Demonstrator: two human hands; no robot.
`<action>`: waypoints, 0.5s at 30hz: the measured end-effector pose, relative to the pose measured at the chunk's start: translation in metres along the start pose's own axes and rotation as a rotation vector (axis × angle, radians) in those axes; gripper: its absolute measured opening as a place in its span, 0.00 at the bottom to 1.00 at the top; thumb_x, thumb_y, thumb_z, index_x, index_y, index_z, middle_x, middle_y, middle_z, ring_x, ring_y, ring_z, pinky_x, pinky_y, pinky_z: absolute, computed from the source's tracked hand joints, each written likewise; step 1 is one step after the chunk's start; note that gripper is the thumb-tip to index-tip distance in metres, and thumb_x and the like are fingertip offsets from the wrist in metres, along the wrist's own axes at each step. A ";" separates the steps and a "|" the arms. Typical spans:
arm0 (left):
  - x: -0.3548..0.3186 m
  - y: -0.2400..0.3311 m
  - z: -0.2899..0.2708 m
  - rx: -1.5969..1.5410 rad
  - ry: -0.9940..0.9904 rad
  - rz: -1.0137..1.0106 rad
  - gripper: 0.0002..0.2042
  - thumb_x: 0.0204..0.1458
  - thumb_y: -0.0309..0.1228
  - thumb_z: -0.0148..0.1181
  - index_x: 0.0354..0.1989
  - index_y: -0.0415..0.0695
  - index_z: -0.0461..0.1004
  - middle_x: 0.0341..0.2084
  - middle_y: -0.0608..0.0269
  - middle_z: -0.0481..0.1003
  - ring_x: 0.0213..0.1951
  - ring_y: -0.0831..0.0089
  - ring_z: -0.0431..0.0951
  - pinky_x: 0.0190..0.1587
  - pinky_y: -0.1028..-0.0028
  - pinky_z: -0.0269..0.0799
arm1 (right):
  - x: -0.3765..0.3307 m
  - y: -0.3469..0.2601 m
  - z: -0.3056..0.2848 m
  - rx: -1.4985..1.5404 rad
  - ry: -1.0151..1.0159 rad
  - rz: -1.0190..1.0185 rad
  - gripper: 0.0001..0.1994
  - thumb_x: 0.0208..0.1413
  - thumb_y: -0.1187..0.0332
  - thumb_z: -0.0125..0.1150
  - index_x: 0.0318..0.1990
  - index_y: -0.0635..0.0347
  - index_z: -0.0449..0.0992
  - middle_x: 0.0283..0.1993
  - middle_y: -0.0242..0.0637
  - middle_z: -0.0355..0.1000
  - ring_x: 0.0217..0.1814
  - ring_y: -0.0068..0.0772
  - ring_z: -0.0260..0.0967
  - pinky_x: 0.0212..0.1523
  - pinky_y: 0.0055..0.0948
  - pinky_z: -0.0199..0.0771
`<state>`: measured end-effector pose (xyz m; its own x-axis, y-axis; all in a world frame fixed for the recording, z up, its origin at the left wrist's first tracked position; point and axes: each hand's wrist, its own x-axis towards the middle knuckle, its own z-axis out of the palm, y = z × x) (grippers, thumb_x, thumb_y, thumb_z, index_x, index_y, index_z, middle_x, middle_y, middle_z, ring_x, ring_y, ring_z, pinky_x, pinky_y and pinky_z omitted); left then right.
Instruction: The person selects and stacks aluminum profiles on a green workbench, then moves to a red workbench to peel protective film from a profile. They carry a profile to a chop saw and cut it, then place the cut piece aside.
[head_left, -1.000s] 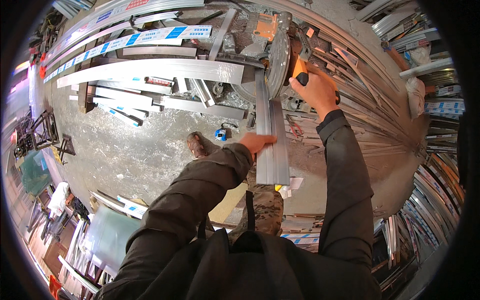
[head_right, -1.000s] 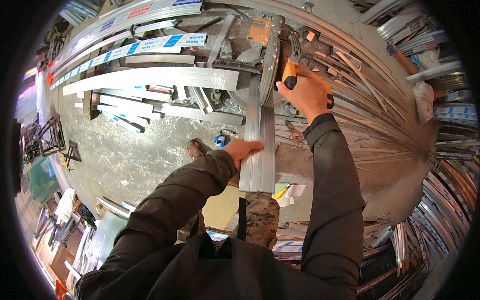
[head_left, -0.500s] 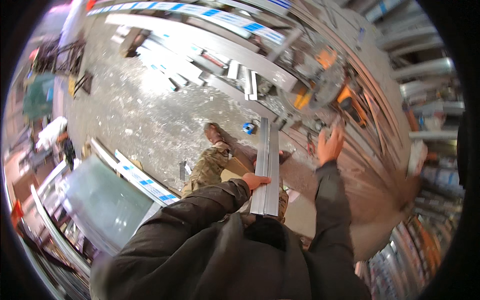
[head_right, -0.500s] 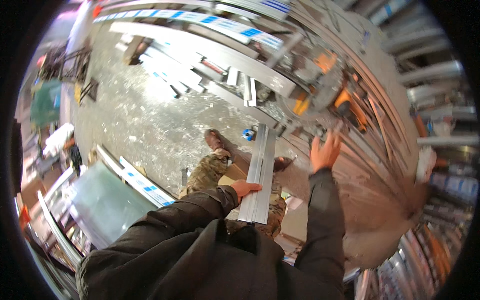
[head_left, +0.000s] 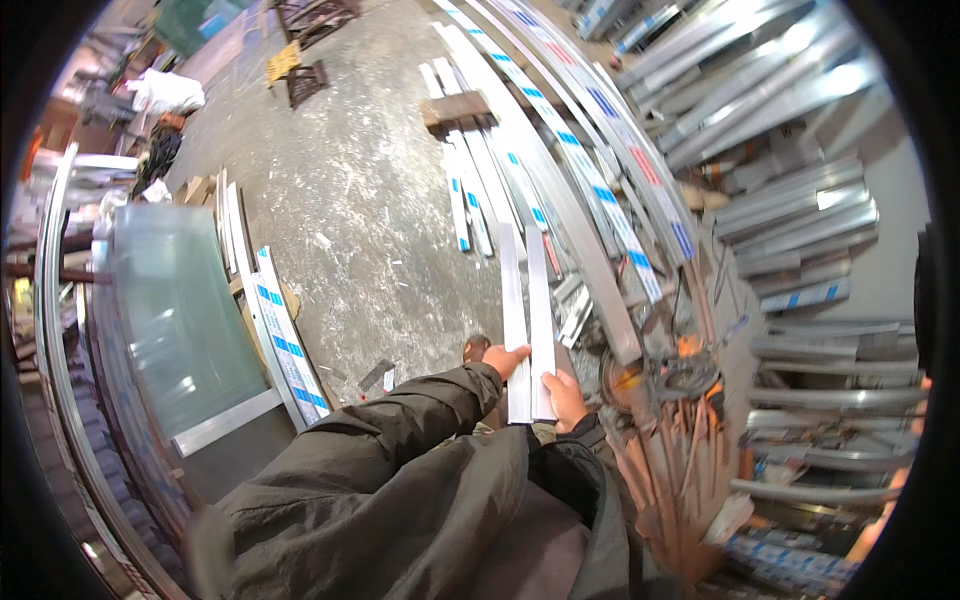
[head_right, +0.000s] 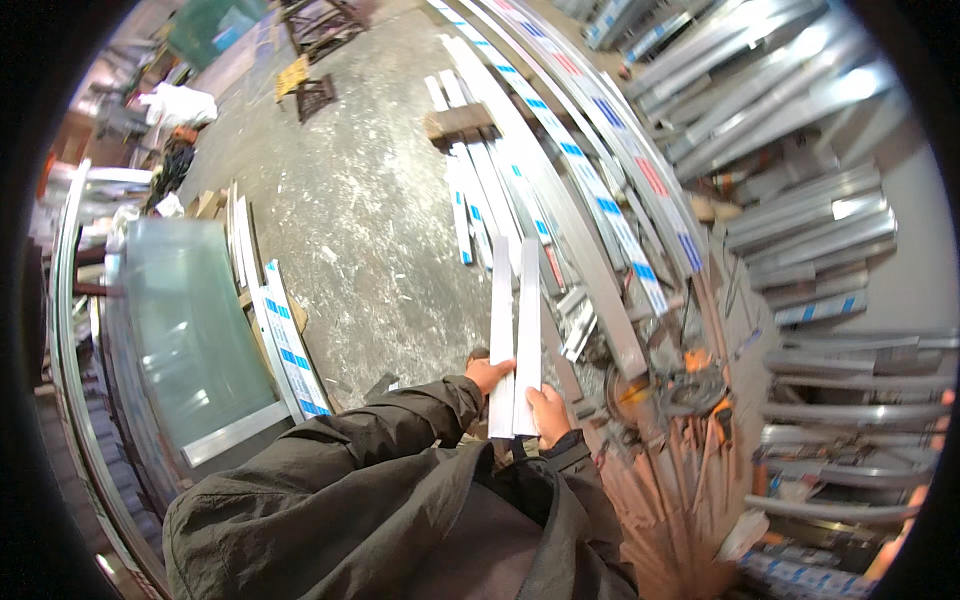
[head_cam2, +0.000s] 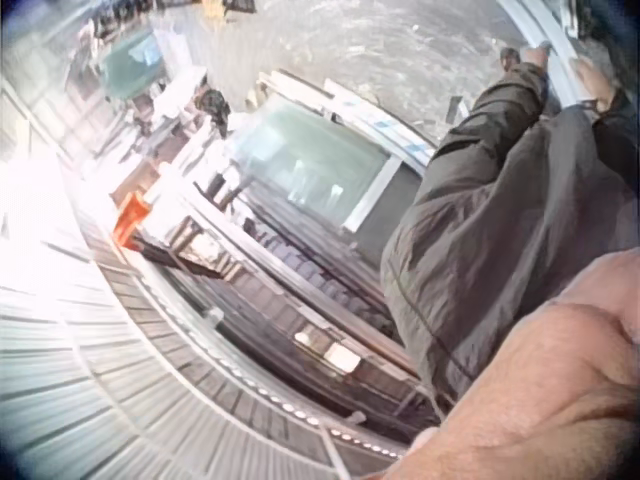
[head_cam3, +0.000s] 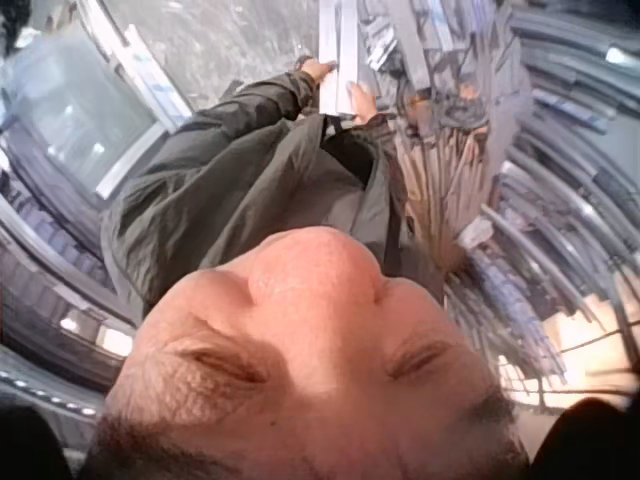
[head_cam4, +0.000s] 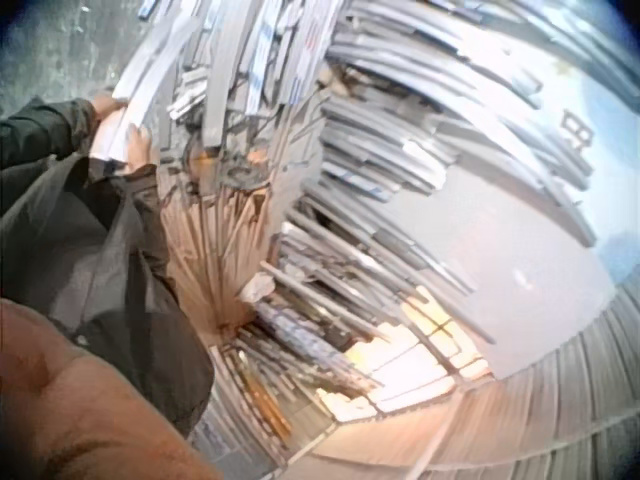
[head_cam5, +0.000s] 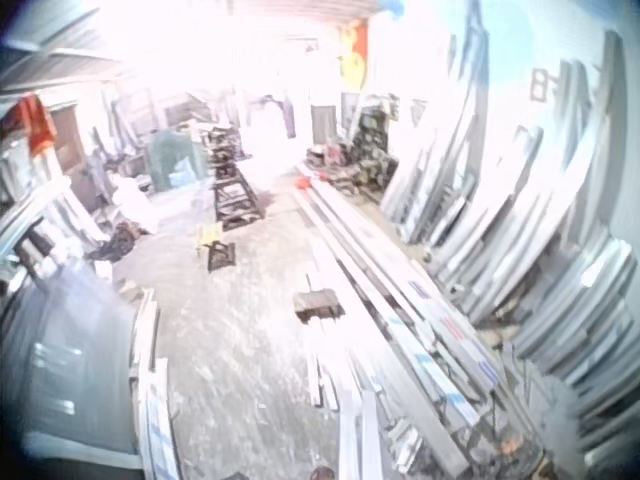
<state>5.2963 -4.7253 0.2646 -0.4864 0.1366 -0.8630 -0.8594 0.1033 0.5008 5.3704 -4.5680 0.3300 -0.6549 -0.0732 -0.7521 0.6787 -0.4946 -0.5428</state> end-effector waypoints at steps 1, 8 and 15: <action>-0.014 0.038 -0.012 -0.097 -0.017 0.035 0.19 0.60 0.41 0.60 0.41 0.33 0.80 0.35 0.52 0.81 0.33 0.63 0.82 0.37 0.63 0.77 | 0.010 -0.021 0.019 -0.021 -0.007 -0.051 0.15 0.66 0.66 0.51 0.51 0.70 0.71 0.44 0.35 0.74 0.43 0.25 0.72 0.45 0.29 0.71; 0.000 0.136 -0.132 -0.472 0.133 0.215 0.23 0.67 0.43 0.44 0.47 0.30 0.73 0.36 0.52 0.80 0.33 0.61 0.79 0.37 0.61 0.75 | 0.099 -0.101 0.175 -0.313 -0.201 -0.117 0.14 0.63 0.65 0.51 0.48 0.69 0.70 0.41 0.38 0.73 0.40 0.28 0.71 0.41 0.31 0.72; 0.012 0.220 -0.191 -0.770 0.204 0.364 0.29 0.69 0.49 0.36 0.57 0.31 0.69 0.44 0.49 0.76 0.43 0.58 0.77 0.46 0.58 0.72 | 0.145 -0.154 0.296 -1.002 -0.292 -0.293 0.28 0.64 0.63 0.54 0.67 0.68 0.57 0.59 0.53 0.67 0.59 0.42 0.68 0.56 0.38 0.68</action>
<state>5.0711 -4.8894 0.3521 -0.7067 -0.1553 -0.6902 -0.4768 -0.6163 0.6268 5.0726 -4.7589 0.4151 -0.7997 -0.3365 -0.4973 0.3588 0.3963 -0.8451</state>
